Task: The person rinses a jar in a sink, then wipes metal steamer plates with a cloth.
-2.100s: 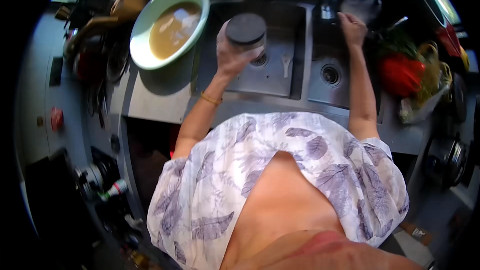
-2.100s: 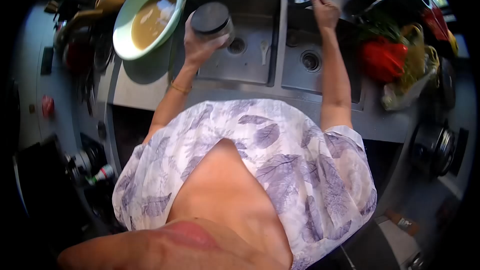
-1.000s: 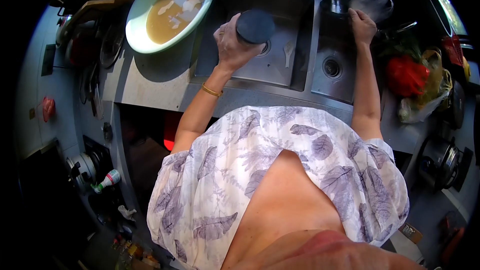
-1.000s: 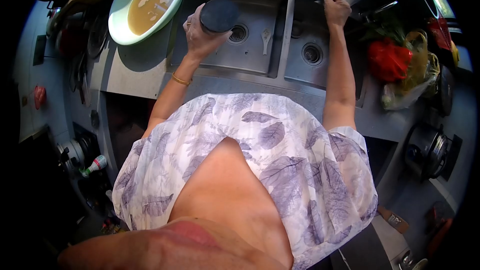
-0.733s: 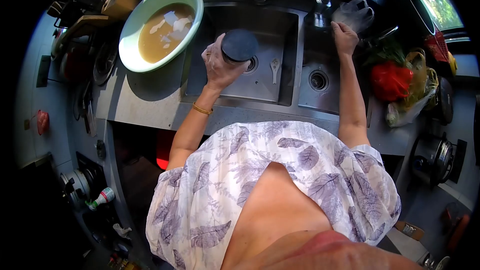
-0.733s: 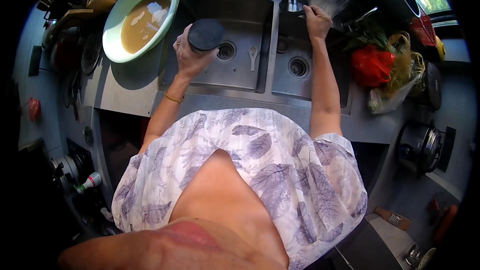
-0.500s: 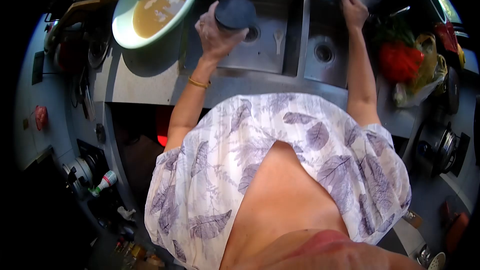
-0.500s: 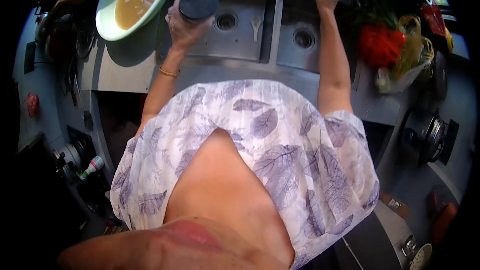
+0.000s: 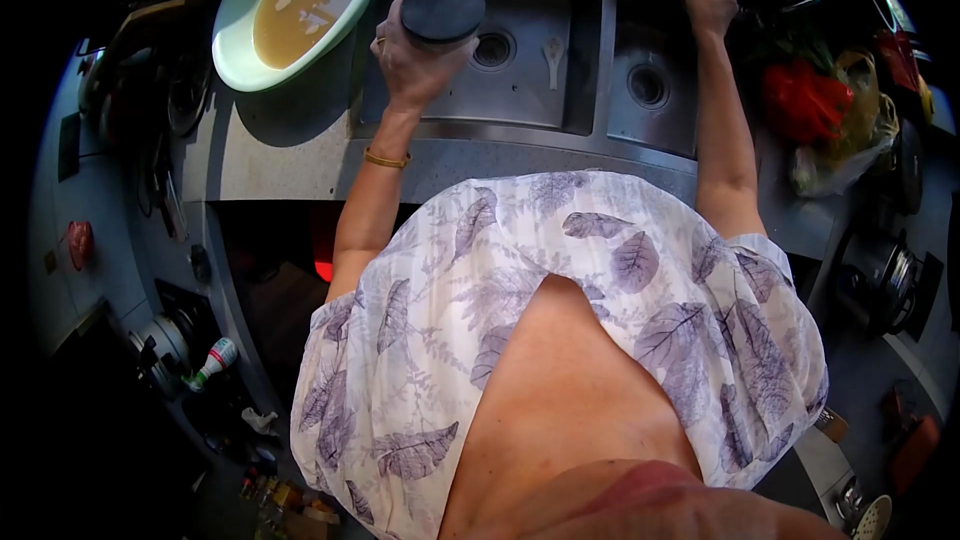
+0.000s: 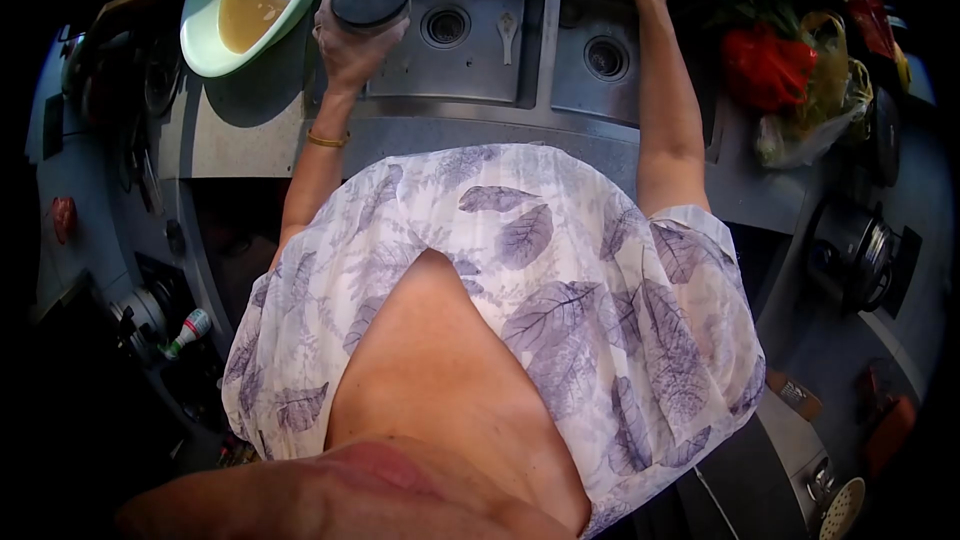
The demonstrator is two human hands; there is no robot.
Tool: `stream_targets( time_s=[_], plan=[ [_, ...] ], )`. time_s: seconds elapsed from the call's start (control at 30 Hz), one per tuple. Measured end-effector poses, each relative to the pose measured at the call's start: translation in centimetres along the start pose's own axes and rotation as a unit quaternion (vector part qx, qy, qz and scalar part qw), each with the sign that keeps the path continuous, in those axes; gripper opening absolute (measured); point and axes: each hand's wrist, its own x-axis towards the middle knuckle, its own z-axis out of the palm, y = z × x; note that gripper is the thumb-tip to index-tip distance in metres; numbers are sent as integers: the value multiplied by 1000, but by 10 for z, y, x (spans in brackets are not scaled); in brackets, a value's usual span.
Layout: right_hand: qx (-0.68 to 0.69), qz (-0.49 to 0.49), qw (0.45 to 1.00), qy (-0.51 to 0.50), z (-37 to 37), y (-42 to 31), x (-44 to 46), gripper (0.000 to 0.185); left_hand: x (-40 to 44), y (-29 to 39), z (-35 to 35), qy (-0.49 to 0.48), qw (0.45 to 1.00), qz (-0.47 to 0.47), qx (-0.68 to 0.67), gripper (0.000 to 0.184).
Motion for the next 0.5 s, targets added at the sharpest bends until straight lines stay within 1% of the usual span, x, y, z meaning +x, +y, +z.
stream_targets(
  time_s=[0.1,0.2,0.27,0.37,0.5],
  plan=[
    [-52,-9,999,-1,-1,-3,1,21,-1,-1,-2,2,1000,14,-8,93],
    [-14,-14,1000,3,-6,-41,-6,17,-4,-5,-1,9,1000,29,4,93],
    [-16,-9,1000,0,-6,-41,-5,18,-2,-8,1,20,999,32,5,94],
    [-2,2,1000,4,-3,-37,-5,17,-5,-8,-1,0,1000,12,-2,96],
    [-1,5,1000,5,-2,-36,-5,16,-5,-8,-4,5,1000,20,20,96]
  ],
)
